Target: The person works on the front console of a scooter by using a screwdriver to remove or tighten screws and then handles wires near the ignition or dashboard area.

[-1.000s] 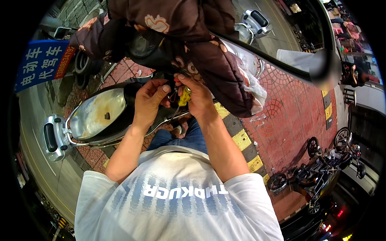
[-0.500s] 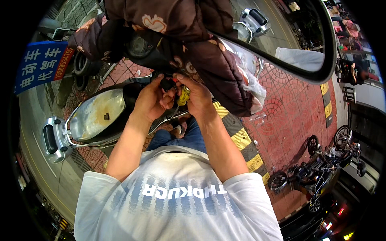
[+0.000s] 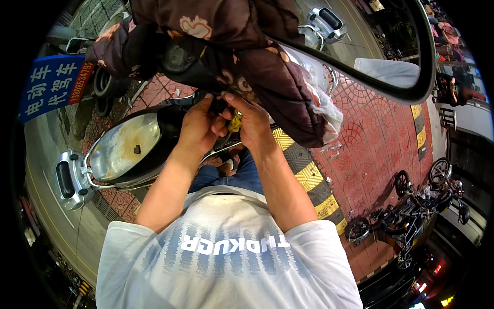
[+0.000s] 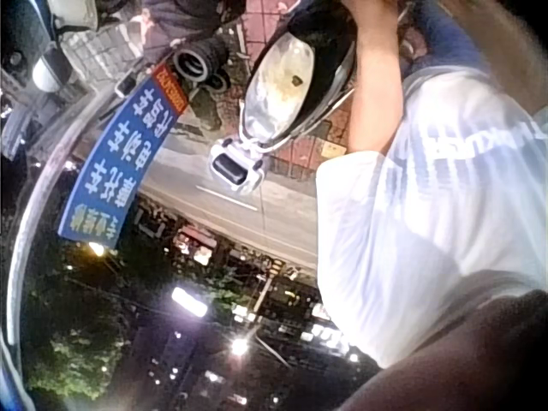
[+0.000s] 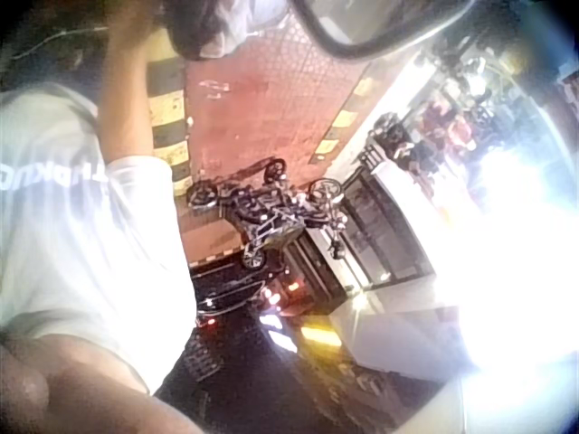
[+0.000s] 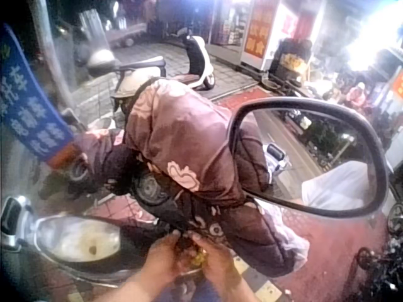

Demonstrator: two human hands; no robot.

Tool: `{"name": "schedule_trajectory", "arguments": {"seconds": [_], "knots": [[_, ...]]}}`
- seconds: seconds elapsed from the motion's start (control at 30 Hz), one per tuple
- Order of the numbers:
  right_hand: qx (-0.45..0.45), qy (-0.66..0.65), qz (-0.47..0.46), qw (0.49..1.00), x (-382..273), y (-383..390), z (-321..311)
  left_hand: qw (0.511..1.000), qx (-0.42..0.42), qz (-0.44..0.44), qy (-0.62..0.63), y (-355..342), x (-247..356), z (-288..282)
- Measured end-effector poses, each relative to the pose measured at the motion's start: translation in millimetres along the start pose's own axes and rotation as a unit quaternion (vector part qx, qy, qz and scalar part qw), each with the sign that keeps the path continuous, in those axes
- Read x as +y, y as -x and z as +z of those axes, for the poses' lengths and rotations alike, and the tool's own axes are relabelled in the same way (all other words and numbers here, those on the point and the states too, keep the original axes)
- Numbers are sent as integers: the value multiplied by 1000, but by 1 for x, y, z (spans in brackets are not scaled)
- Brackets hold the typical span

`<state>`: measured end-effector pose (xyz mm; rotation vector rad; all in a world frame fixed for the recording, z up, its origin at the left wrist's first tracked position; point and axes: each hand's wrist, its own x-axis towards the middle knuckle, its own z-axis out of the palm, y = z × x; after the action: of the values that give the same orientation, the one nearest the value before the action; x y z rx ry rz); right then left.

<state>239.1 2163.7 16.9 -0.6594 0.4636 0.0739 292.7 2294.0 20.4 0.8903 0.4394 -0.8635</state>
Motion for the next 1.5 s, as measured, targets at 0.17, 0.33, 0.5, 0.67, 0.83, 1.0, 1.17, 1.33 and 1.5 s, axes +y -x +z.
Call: {"name": "schedule_trajectory", "arguments": {"seconds": [0.17, 0.33, 0.5, 0.67, 0.83, 1.0, 1.17, 1.33, 1.5], "knots": [[8, -19, -29, 999, -2, 6, 9, 979, -21, 157, -130, 8, -5, 6], [94, 0, -69, 993, 11, 4, 6, 970, -79, 185, -133, 6, -9, 3], [145, 52, -168, 974, 22, 3, 14, 958, -56, 220, -173, 0, -8, 4], [180, 266, -256, 912, 28, 13, 18, 975, -38, 185, -116, -6, -6, 1], [172, 315, -342, 869, 41, 17, 19, 991, -27, 127, -31, -4, 2, 10], [130, 330, -322, 878, 28, 20, 27, 994, -63, 93, -11, -8, 7, 0], [159, 349, -334, 861, 33, 15, 25, 989, 5, 148, 15, -17, -2, 11], [183, 353, -334, 855, 31, 15, 26, 987, 37, 157, 20, -22, -7, 15], [191, 306, -317, 877, 33, 15, 30, 964, 65, 244, -82, -28, -12, 16]]}}
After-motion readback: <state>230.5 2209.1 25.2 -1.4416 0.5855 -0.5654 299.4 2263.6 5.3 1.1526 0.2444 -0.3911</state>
